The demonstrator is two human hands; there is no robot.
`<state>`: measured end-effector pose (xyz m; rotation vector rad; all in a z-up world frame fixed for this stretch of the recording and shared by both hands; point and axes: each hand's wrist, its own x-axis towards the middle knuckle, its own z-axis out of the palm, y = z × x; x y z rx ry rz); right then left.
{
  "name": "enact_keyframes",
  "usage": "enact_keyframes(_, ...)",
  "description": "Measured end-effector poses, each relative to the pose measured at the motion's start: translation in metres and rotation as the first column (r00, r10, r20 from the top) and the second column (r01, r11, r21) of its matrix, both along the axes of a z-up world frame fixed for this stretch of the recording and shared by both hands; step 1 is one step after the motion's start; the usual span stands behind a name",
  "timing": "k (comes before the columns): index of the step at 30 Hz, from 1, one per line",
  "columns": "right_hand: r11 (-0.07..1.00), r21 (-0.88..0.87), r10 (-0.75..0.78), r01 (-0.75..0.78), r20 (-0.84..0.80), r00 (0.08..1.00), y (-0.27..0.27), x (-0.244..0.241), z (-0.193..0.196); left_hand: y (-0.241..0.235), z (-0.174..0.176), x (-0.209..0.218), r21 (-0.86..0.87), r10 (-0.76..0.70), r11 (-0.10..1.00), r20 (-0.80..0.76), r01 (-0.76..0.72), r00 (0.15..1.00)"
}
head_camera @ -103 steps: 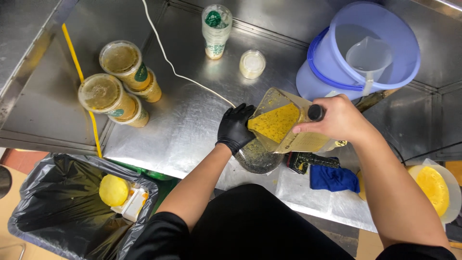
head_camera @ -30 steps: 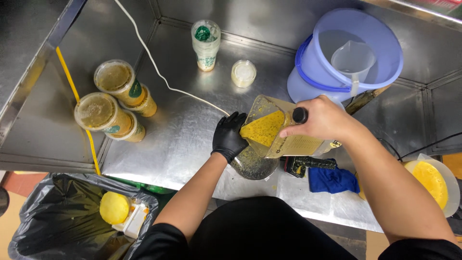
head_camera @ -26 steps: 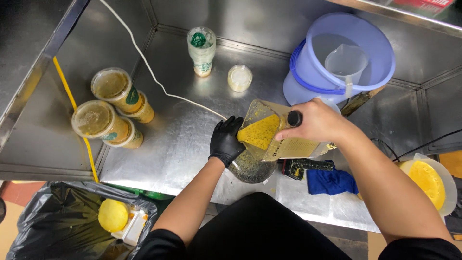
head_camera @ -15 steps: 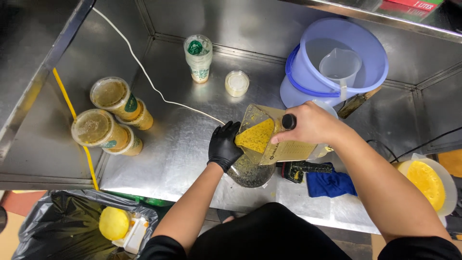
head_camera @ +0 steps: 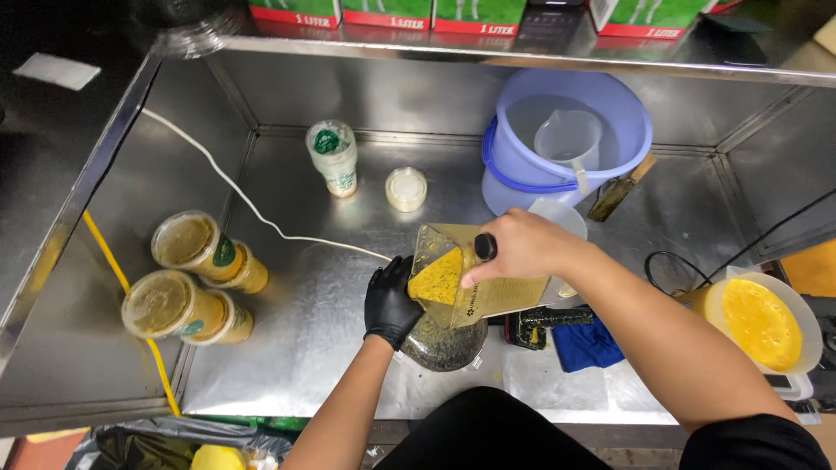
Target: The person is blending a yellow drink and pouring it into cups at a workstation.
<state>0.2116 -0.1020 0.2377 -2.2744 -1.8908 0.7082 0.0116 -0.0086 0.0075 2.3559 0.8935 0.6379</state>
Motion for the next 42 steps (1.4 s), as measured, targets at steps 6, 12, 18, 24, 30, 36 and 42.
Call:
enact_keyframes(6,1.0,0.003,-0.021,0.021,-0.035,0.999,-0.001,-0.001,0.001,-0.001,-0.002,-0.002,-0.001,0.008,1.0,-0.004,-0.008,1.0)
enact_keyframes(12,0.998,-0.034,-0.051,0.05,-0.059,0.997,-0.001,-0.005,0.008,-0.002,0.013,-0.001,-0.027,0.017,0.999,-0.051,-0.018,0.999)
enact_keyframes(18,0.999,-0.036,-0.017,0.017,0.0,1.0,0.002,-0.001,0.001,0.0,0.01,0.0,-0.03,0.016,0.999,-0.053,-0.017,0.998)
enact_keyframes(24,0.999,-0.032,-0.014,0.013,-0.029,0.999,0.002,-0.001,0.003,-0.002,0.014,-0.002,-0.044,0.026,0.999,-0.029,-0.028,0.999)
enact_keyframes(30,0.999,-0.05,-0.004,0.003,-0.029,1.0,0.003,-0.001,0.002,0.0,0.002,-0.001,-0.013,0.027,1.0,0.005,-0.027,1.0)
enact_keyframes(36,0.998,-0.066,-0.013,0.013,-0.004,1.0,0.002,-0.003,0.006,0.001,-0.004,-0.003,0.021,0.001,1.0,0.045,-0.002,0.999)
enact_keyframes(42,0.995,-0.093,-0.017,0.023,0.059,0.998,0.001,-0.005,0.004,-0.001,-0.005,-0.002,0.025,0.003,1.0,0.056,-0.005,0.998)
